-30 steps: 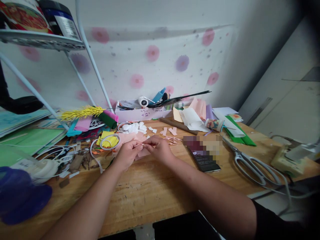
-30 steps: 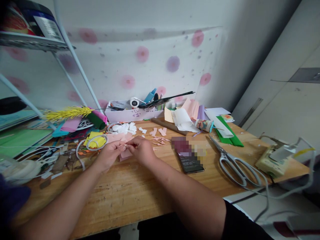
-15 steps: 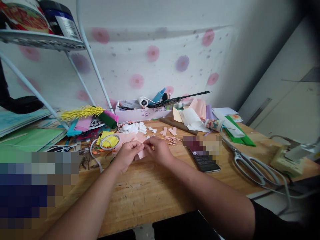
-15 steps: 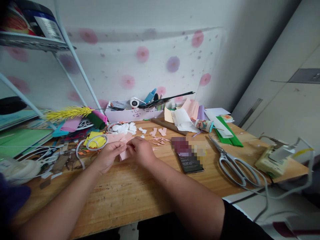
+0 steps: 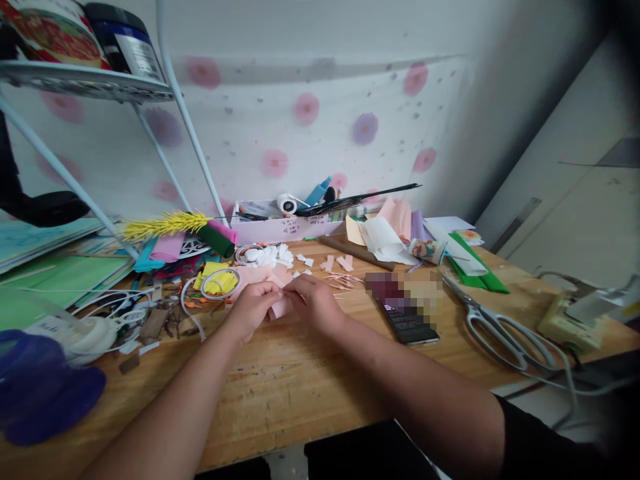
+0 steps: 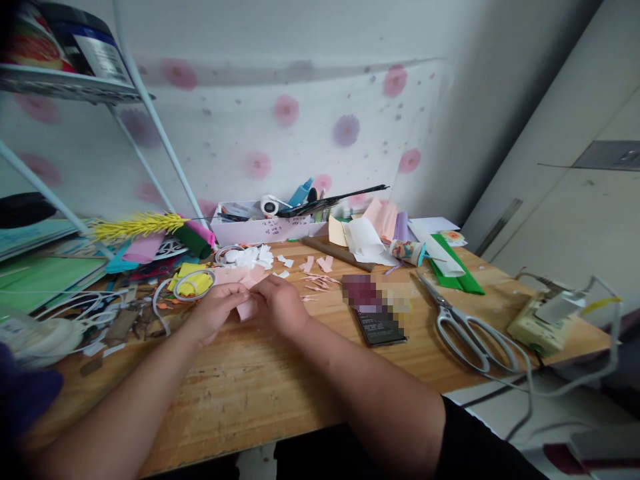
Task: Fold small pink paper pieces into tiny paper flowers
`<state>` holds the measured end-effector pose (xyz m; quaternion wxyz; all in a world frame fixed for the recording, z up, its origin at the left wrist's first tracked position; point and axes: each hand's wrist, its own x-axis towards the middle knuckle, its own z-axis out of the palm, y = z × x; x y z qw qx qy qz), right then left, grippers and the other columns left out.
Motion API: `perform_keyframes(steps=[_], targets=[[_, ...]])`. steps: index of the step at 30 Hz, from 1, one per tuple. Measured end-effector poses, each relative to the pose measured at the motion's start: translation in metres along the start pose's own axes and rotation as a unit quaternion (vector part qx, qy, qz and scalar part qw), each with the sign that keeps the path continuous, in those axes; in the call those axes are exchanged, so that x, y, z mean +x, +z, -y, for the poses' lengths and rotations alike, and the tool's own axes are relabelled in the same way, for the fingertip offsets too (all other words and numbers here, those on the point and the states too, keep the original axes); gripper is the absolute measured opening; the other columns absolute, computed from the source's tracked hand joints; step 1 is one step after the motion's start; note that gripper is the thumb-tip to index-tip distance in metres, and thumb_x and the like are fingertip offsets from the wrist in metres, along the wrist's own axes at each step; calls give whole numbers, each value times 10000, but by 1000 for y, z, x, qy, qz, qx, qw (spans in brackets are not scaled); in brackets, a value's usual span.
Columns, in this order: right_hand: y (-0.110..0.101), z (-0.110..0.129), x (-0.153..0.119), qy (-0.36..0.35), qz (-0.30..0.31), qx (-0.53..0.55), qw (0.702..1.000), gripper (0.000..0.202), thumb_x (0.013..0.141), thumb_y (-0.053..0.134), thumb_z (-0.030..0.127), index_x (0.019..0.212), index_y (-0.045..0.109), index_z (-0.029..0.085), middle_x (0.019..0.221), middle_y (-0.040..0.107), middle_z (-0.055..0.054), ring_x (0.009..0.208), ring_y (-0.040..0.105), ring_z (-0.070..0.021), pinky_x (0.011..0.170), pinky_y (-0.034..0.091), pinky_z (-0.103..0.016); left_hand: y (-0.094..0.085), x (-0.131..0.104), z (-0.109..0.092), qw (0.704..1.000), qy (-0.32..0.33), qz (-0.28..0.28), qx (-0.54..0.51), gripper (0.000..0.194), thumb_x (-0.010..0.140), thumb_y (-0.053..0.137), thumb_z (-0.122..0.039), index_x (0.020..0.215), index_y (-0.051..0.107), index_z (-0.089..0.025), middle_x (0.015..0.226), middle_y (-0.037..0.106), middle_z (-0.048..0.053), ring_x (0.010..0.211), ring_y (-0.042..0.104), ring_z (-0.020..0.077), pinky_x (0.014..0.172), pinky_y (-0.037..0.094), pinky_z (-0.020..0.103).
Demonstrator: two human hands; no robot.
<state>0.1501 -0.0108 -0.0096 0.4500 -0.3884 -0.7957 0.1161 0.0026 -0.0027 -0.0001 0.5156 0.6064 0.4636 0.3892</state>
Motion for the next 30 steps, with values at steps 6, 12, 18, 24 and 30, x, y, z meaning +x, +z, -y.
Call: perform_keyframes(steps=[6, 12, 18, 24, 30], targets=[[-2, 1, 1, -5, -11, -2, 1000, 170, 743, 460, 105, 790, 611, 166, 764, 549, -43, 715, 502, -122, 640, 407, -224, 0, 0, 3, 998, 7, 24, -50, 206, 693, 545, -334, 674, 550, -129, 563, 535, -5, 501, 467, 96, 475, 335, 203], [-5, 2, 0, -13, -12, 5, 1000, 204, 750, 444, 116, 810, 623, 192, 781, 551, -42, 745, 503, -132, 669, 415, -242, 0, 0, 6, 995, 2, 32, -95, 227, 678, 585, -353, 701, 557, -129, 597, 551, 3, 510, 474, 91, 484, 339, 202], [-5, -1, 1, 2, -11, 88, 996, 180, 734, 490, 113, 832, 622, 185, 797, 567, -37, 772, 516, -127, 712, 429, -249, -1, 1, 6, 992, 23, 35, -117, 198, 697, 584, -311, 713, 549, -117, 610, 529, 3, 539, 461, 81, 501, 338, 194], [1, -3, 4, 63, -38, 156, 985, 96, 711, 546, 137, 767, 620, 158, 755, 582, -33, 724, 530, -116, 665, 434, -234, -2, 0, 6, 991, 17, 46, -121, 196, 701, 576, -308, 761, 558, -122, 658, 559, 13, 569, 492, 95, 529, 355, 208], [3, -2, 4, 110, -40, 166, 979, 91, 706, 557, 153, 778, 612, 163, 732, 588, -19, 669, 529, -101, 614, 425, -215, -2, -1, 1, 994, 23, 38, -97, 193, 681, 589, -308, 695, 531, -124, 595, 539, 0, 531, 477, 94, 509, 340, 207]])
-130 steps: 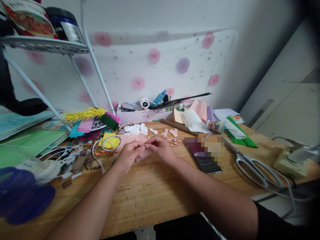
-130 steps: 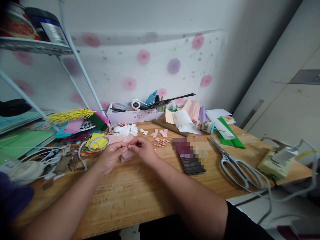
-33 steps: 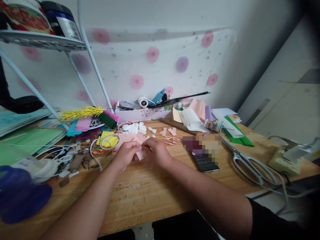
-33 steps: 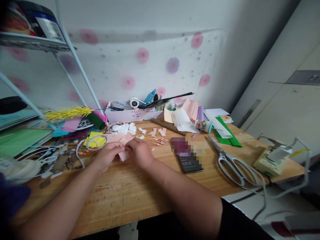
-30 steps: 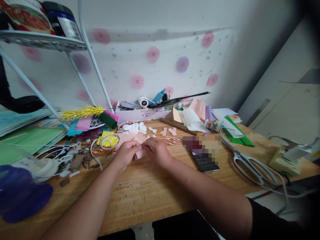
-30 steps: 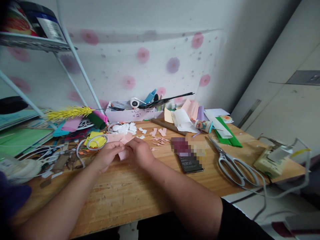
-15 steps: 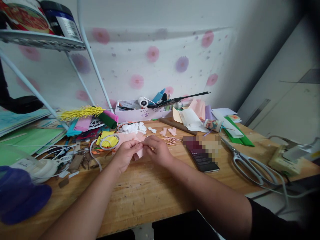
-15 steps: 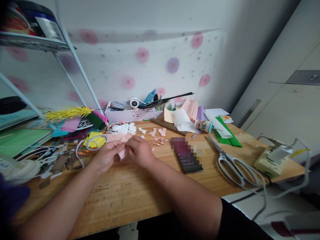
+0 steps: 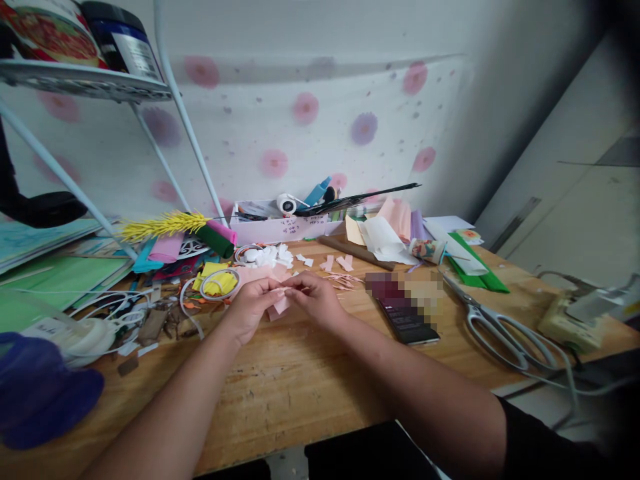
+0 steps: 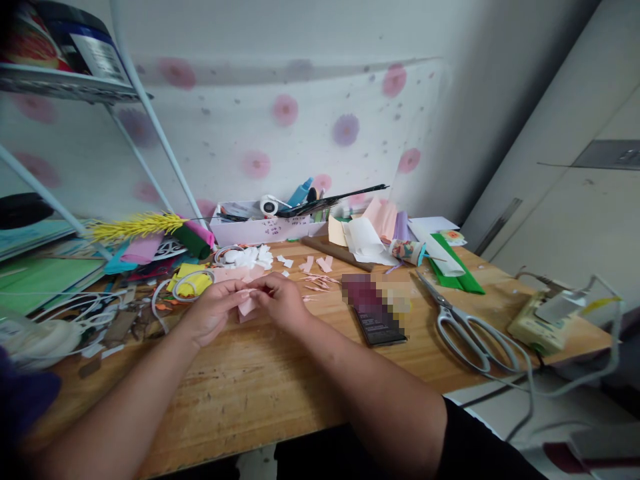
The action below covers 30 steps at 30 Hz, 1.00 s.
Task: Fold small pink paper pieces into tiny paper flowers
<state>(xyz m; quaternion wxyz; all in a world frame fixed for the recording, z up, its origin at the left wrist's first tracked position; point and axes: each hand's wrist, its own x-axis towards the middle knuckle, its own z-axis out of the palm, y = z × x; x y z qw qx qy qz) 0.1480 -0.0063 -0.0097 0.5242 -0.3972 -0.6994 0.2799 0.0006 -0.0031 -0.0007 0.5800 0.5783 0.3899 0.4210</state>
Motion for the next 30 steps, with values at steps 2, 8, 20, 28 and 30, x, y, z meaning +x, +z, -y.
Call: perform_keyframes(steps=[2, 8, 20, 28, 30], targets=[[-1, -1, 0, -18, 2, -20, 1000, 71, 705, 552, 148, 747, 607, 162, 708, 585, -14, 664, 524, -102, 614, 416, -213, 1, 0, -2, 1000, -4, -8, 23, 194, 675, 591, -309, 698, 529, -126, 580, 530, -6, 515, 462, 92, 494, 328, 202], [-4, -2, -1, -52, -2, -73, 996, 65, 708, 517, 127, 701, 566, 170, 677, 546, 3, 643, 494, -97, 583, 392, -201, 3, 0, -2, 996, -9, -15, 91, 236, 670, 575, -356, 672, 527, -126, 570, 528, -2, 501, 457, 97, 473, 322, 201], [-1, -2, 0, 1, 16, -19, 1000, 42, 716, 510, 182, 696, 537, 156, 680, 522, 7, 622, 483, -85, 564, 395, -192, 5, -1, -3, 998, 0, 19, 63, 194, 697, 544, -322, 675, 508, -133, 562, 519, -12, 497, 455, 88, 477, 329, 201], [0, -3, -1, -3, 13, -7, 1000, 37, 678, 518, 151, 713, 529, 160, 731, 519, -1, 672, 495, -95, 575, 407, -191, 4, 0, -3, 1000, -12, 7, 11, 188, 658, 607, -294, 732, 546, -132, 644, 563, -5, 576, 498, 97, 556, 364, 210], [1, -3, -1, 4, 16, 2, 1000, 62, 683, 523, 163, 744, 534, 159, 750, 533, -5, 668, 497, -94, 582, 411, -196, 3, 0, -2, 1000, -4, 4, 8, 173, 669, 600, -283, 739, 547, -134, 659, 568, -7, 594, 504, 96, 571, 368, 209]])
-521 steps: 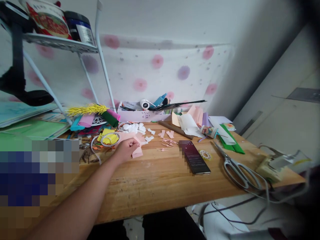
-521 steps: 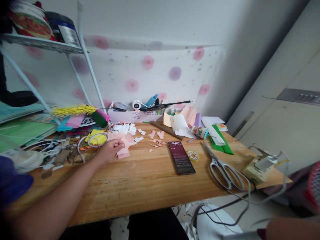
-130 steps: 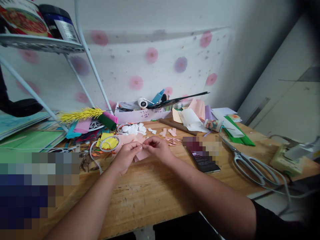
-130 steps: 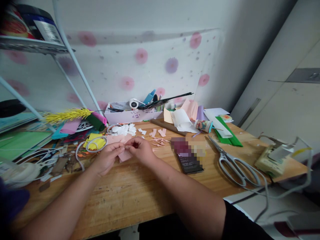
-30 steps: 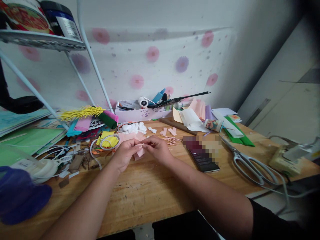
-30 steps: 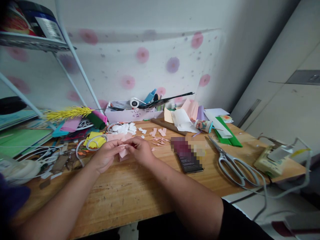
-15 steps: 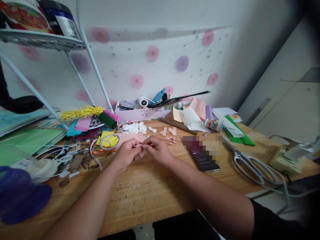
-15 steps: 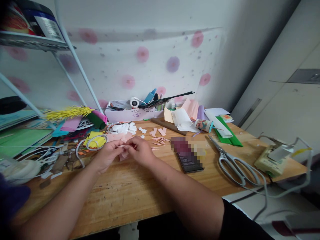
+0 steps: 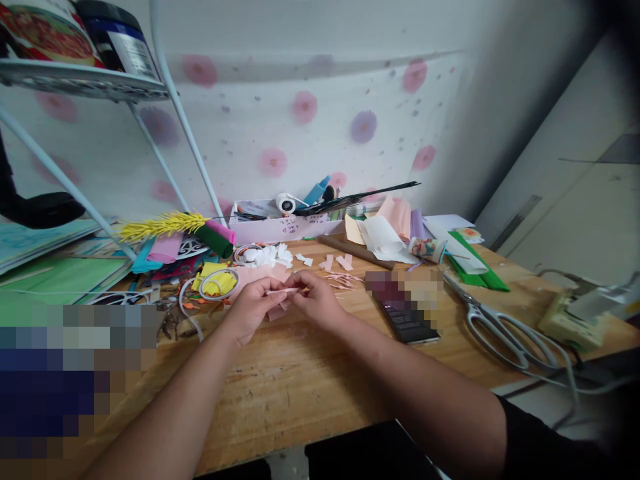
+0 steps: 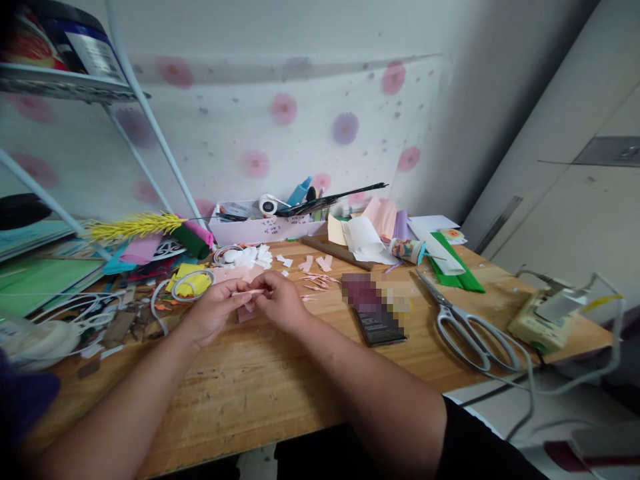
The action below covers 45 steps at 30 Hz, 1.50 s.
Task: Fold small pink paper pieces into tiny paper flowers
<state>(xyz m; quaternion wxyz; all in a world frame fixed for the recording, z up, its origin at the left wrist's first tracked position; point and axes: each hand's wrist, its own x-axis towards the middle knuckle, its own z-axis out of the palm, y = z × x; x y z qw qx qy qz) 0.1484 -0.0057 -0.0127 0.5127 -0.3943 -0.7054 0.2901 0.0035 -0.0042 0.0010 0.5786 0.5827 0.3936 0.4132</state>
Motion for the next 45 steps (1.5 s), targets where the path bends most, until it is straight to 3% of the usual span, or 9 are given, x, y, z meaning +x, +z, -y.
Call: perform_keyframes(steps=[8, 13, 18, 25, 34, 40, 45], targets=[[1, -3, -1, 32, 9, -14, 999, 129, 735, 515, 269, 803, 551, 166, 689, 570, 2, 592, 500, -89, 557, 402, -203, -1, 1, 2, 999, 28, -21, 4, 149, 685, 591, -243, 775, 528, -141, 683, 565, -18, 624, 510, 84, 600, 379, 199], [1, -1, -1, 7, -13, -29, 999, 64, 720, 507, 187, 734, 564, 161, 653, 561, 8, 593, 501, -86, 558, 392, -192, 1, 1, 2, 999, 29, -38, -15, 179, 662, 616, -229, 772, 501, -147, 667, 550, -33, 611, 513, 78, 589, 382, 192], [-1, 3, -1, -21, -22, -33, 999, 48, 689, 510, 143, 698, 555, 156, 661, 549, 7, 610, 500, -88, 556, 387, -185, 1, 1, 2, 999, 26, -8, -30, 154, 666, 603, -228, 744, 498, -147, 697, 554, -25, 651, 520, 89, 625, 397, 208], [0, 1, -1, 27, 7, 24, 999, 72, 710, 510, 206, 752, 542, 158, 675, 562, 10, 593, 514, -82, 546, 402, -185, 1, 2, 3, 997, 67, -30, 10, 137, 660, 596, -192, 738, 490, -155, 686, 533, -33, 646, 498, 79, 600, 384, 185], [2, 0, -1, 25, 5, 43, 999, 23, 700, 496, 160, 719, 509, 162, 660, 550, 17, 604, 525, -83, 556, 403, -189, 1, 1, 2, 999, 37, -14, -8, 141, 670, 595, -228, 738, 507, -142, 697, 551, -21, 662, 524, 92, 633, 395, 211], [3, 1, -1, 85, 41, 145, 985, 61, 728, 488, 225, 734, 456, 173, 563, 464, 53, 481, 447, -62, 475, 371, -181, 1, 1, 2, 998, 50, -38, 23, 132, 663, 593, -231, 735, 513, -155, 666, 552, -36, 594, 516, 85, 569, 381, 198], [3, 2, 1, 104, 34, 181, 977, 90, 709, 516, 243, 715, 480, 160, 582, 483, 40, 503, 455, -63, 494, 379, -188, 1, 2, 2, 997, 66, -42, 27, 136, 654, 601, -213, 733, 508, -154, 678, 550, -35, 617, 513, 82, 586, 384, 192]])
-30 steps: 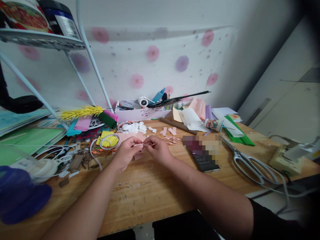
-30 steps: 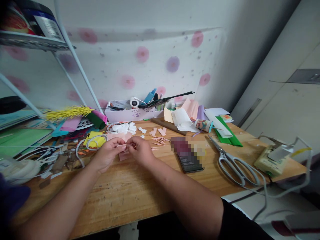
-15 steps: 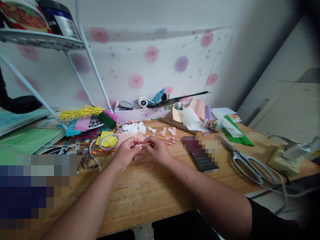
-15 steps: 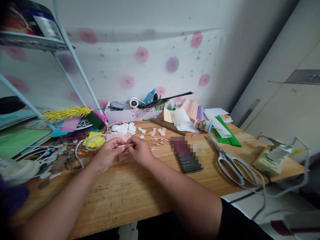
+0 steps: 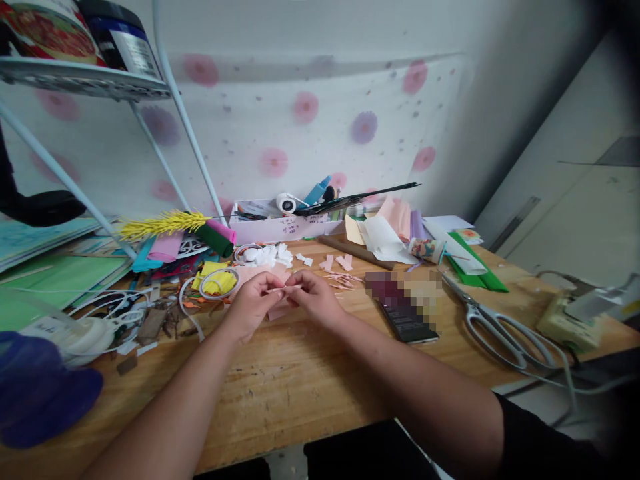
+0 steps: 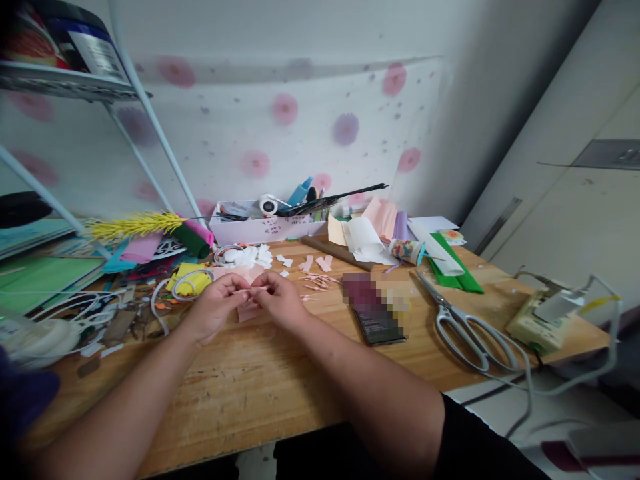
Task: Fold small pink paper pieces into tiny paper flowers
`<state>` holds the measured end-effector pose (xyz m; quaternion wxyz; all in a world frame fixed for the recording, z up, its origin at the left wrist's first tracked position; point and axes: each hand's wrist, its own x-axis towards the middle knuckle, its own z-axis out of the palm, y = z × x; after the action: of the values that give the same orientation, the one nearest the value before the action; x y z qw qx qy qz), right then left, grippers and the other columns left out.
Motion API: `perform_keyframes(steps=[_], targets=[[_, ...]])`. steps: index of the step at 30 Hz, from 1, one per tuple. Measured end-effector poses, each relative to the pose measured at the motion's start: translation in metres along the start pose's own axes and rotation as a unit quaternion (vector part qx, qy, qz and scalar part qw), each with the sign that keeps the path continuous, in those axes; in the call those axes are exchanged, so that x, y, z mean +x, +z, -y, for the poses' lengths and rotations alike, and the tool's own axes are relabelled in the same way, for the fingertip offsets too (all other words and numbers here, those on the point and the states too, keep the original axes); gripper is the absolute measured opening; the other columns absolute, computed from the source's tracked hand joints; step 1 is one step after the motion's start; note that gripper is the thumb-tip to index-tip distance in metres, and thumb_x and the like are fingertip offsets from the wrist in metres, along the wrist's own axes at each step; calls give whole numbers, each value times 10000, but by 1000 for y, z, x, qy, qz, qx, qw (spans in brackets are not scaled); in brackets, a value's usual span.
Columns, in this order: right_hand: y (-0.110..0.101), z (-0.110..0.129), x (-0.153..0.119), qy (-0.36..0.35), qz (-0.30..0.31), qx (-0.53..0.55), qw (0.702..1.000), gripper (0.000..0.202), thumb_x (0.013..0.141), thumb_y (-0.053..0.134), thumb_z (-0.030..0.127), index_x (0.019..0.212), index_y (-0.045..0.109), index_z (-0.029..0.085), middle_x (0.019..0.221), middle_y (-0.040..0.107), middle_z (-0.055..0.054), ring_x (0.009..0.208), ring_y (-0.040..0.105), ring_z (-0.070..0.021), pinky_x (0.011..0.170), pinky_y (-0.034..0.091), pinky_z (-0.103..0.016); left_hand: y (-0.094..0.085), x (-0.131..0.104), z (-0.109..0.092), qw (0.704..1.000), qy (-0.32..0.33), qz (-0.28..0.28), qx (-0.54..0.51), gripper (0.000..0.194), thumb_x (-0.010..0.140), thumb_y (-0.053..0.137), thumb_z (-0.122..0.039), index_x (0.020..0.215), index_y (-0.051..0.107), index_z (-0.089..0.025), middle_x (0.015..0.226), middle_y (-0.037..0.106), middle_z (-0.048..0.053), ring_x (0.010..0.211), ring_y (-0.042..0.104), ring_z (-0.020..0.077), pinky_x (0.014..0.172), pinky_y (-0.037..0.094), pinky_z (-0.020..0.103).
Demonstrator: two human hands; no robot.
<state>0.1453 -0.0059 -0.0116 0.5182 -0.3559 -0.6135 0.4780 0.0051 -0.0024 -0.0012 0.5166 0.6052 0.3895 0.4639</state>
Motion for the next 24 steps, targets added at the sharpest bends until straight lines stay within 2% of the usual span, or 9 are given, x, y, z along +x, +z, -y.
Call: perform_keyframes(steps=[4, 8, 15, 24], targets=[[-1, 0, 1, -19, -28, -55, 998, 56, 693, 527, 206, 690, 503, 156, 596, 505, 31, 538, 481, -71, 509, 378, -186, 0, 0, 0, 1000, -20, 7, -21, 153, 643, 609, -212, 745, 510, -154, 692, 555, -31, 637, 521, 89, 606, 389, 200], [-1, -2, 1, -54, -18, -60, 997, 19, 696, 510, 174, 707, 498, 165, 636, 534, 27, 593, 528, -84, 550, 403, -194, 0, -1, 0, 997, -42, 30, -52, 158, 655, 605, -218, 767, 517, -149, 727, 571, -12, 670, 534, 97, 639, 396, 217], [-1, -4, 1, -48, -21, -87, 995, 83, 710, 514, 221, 760, 532, 158, 690, 558, 10, 627, 529, -87, 568, 407, -196, 0, -1, -1, 999, -19, 11, -27, 145, 650, 608, -200, 741, 507, -152, 680, 546, -29, 633, 513, 81, 601, 386, 193], [-2, -4, 0, -80, -25, -117, 989, 30, 686, 500, 164, 712, 515, 160, 684, 526, 13, 610, 492, -85, 563, 399, -195, 0, -1, -1, 999, -29, 11, -38, 164, 644, 613, -224, 748, 510, -149, 704, 551, -20, 672, 529, 99, 629, 396, 208]])
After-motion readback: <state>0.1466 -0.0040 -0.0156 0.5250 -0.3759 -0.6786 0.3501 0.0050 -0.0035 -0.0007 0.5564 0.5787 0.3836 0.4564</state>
